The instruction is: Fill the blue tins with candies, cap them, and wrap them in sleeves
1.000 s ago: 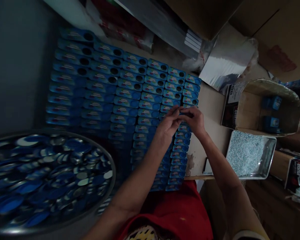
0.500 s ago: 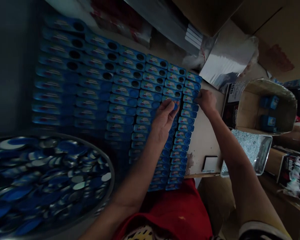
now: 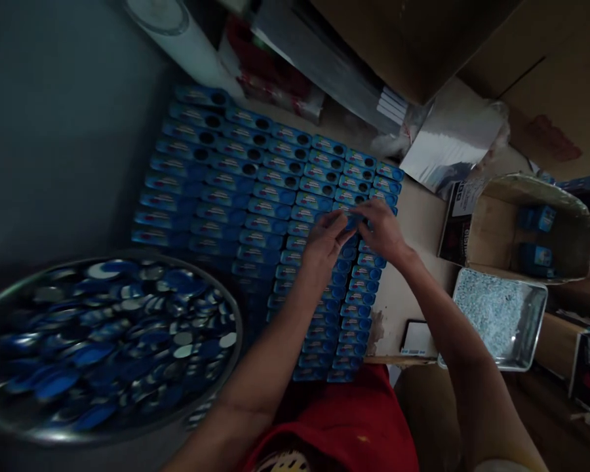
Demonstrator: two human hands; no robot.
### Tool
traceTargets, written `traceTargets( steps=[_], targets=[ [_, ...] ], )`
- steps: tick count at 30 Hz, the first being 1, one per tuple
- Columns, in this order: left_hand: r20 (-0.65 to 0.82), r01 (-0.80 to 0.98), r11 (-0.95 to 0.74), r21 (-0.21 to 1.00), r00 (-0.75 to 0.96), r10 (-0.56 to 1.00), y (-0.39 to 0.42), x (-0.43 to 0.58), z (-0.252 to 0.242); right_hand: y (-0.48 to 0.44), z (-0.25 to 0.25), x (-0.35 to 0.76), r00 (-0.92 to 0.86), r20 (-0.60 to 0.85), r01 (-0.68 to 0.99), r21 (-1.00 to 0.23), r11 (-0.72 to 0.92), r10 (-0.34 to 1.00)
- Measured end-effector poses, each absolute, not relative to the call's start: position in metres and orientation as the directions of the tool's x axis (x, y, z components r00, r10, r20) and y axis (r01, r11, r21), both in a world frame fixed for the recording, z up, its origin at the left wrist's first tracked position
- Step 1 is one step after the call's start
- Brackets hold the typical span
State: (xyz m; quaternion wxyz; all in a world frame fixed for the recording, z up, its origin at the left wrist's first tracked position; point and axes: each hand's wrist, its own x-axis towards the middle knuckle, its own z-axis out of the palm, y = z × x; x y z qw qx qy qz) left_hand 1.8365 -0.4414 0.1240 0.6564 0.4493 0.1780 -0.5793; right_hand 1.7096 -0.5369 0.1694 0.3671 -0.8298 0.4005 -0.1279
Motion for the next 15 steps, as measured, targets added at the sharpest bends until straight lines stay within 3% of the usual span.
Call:
traceTargets(
  steps=[3,7,10,12,14,15],
  targets=[
    [-0.761,0.925,-0.109,0.365,0.229,-0.606,-0.453,1.843,0.121,-0.526,0.171,1.719,0.698,-0.093,-0.475,-0.802,-0.362,-0.710],
    [-0.768,0.924,-0.125,0.362,0.219,-0.602,-0.466,1.845,0.139,-0.555,0.167,1.730,0.610,-0.109,-0.538,-0.784,-0.310,-0.785],
    [-0.708,0.848,-0.137,0.513,0.327,-0.626,-0.445,1.847,0.180,-0.606,0.159,1.744,0.401,-0.090,-0.684,-0.691,-0.233,-0.912],
    [-0.570,0.668,-0.146,0.730,0.477,-0.669,-0.407,1.859,0.210,-0.644,0.152,1.757,0.315,-0.062,-0.797,-0.559,-0.229,-0.947],
    [-0.396,0.344,-0.211,0.915,0.667,-0.631,-0.356,1.886,0.228,-0.673,0.146,1.769,0.323,-0.086,-0.870,-0.419,-0.260,-0.943],
    [-0.275,0.139,-0.269,0.953,0.767,-0.579,-0.328,1.904,0.231,-0.683,0.144,1.775,0.334,-0.117,-0.895,-0.352,-0.276,-0.935]
  ],
)
